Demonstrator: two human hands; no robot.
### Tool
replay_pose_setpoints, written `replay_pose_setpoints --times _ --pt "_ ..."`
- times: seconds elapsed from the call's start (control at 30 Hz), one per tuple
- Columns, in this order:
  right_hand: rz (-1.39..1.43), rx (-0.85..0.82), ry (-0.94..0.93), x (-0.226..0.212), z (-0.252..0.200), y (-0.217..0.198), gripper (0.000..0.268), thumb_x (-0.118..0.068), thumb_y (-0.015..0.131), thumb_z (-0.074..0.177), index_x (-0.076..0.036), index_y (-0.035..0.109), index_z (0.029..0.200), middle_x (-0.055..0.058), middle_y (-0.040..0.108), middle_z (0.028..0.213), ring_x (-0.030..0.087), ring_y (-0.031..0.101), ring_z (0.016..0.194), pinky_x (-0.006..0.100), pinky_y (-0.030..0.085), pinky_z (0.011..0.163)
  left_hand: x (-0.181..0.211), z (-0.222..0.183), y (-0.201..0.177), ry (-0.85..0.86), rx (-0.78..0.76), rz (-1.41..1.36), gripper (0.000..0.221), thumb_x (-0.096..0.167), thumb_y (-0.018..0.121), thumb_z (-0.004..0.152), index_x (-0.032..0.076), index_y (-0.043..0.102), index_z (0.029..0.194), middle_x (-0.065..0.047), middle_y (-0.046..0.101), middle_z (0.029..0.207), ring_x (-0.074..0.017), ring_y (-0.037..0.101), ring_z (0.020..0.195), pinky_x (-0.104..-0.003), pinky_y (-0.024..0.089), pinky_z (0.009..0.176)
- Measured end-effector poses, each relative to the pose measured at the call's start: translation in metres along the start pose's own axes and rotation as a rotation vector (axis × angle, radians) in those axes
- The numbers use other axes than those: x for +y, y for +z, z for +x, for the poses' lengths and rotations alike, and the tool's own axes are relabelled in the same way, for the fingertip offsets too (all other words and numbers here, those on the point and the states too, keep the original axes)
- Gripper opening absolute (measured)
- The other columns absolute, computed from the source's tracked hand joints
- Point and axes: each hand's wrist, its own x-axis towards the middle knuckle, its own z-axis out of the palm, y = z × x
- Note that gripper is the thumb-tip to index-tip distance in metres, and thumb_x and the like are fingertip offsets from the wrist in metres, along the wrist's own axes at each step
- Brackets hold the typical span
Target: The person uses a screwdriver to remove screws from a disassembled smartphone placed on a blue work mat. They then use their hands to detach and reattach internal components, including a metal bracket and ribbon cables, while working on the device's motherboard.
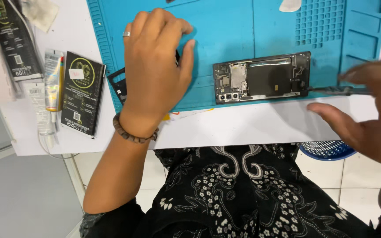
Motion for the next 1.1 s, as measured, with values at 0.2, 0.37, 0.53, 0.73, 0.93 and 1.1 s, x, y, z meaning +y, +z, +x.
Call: replay_pose_setpoints --times 0.2,0.37,0.53,0.73,0.93,1.1 --pt "0.003 0.14 -0.063 0.015 -0.012 0.017 0.047 -0.028 0.08 0.102 0.001 0.055 0.074 0.009 0.046 0.059 0.022 0.044 0.065 0.035 0.04 0.069 -0.016 -0.009 0.009 0.004 -0.028 0.019 0.011 -0.002 0.07 0.084 0.004 0.061 0.085 -0.009 0.049 0.086 -0.0288 0.045 0.082 -0.043 0.037 0.073" --pt "0.157 0.189 -0.418 -0.014 0.005 -0.017 0.019 -0.005 0.069 0.081 0.006 0.058 0.092 0.022 0.066 0.108 0.037 0.063 0.092 0.047 0.05 0.086 -0.022 -0.007 0.013 0.03 -0.1 0.023 0.01 -0.001 0.065 0.09 0.006 0.062 0.083 -0.007 0.053 0.085 -0.0281 0.047 0.079 -0.045 0.035 0.075" --pt "-0.001 0.397 -0.478 0.0 -0.006 -0.003 0.04 -0.017 0.087 0.098 0.01 0.058 0.097 0.017 0.057 0.078 0.034 0.055 0.068 0.045 0.044 0.062 -0.028 -0.005 0.014 0.045 -0.159 0.032 0.011 0.0 0.066 0.091 0.007 0.061 0.083 -0.006 0.054 0.085 -0.0284 0.046 0.079 -0.044 0.033 0.075" --pt "0.093 0.369 -0.496 -0.008 -0.005 -0.007 0.022 0.002 0.073 0.095 0.008 0.052 0.095 0.019 0.056 0.079 0.033 0.053 0.069 0.044 0.042 0.064 -0.026 -0.002 0.013 0.037 -0.191 0.056 0.011 -0.001 0.06 0.09 0.006 0.054 0.083 -0.007 0.052 0.086 -0.0289 0.045 0.082 -0.045 0.034 0.078" --pt "0.128 0.315 -0.485 -0.011 0.0 -0.011 0.028 -0.007 0.074 0.09 0.01 0.053 0.096 0.023 0.066 0.094 0.034 0.061 0.081 0.045 0.048 0.075 -0.023 -0.003 0.009 -0.004 -0.092 -0.084 0.012 -0.004 0.056 0.088 0.002 0.047 0.084 -0.01 0.052 0.083 -0.0292 0.046 0.079 -0.042 0.037 0.076" --pt "0.153 0.137 0.003 -0.007 -0.004 -0.004 0.063 -0.02 0.079 0.094 0.002 0.041 0.048 0.01 0.034 0.04 0.023 0.033 0.04 0.035 0.027 0.05 -0.014 -0.006 0.003 -0.033 -0.016 -0.236 0.013 -0.009 0.056 0.083 0.0 0.045 0.084 -0.013 0.053 0.083 -0.0292 0.049 0.08 -0.041 0.041 0.078"
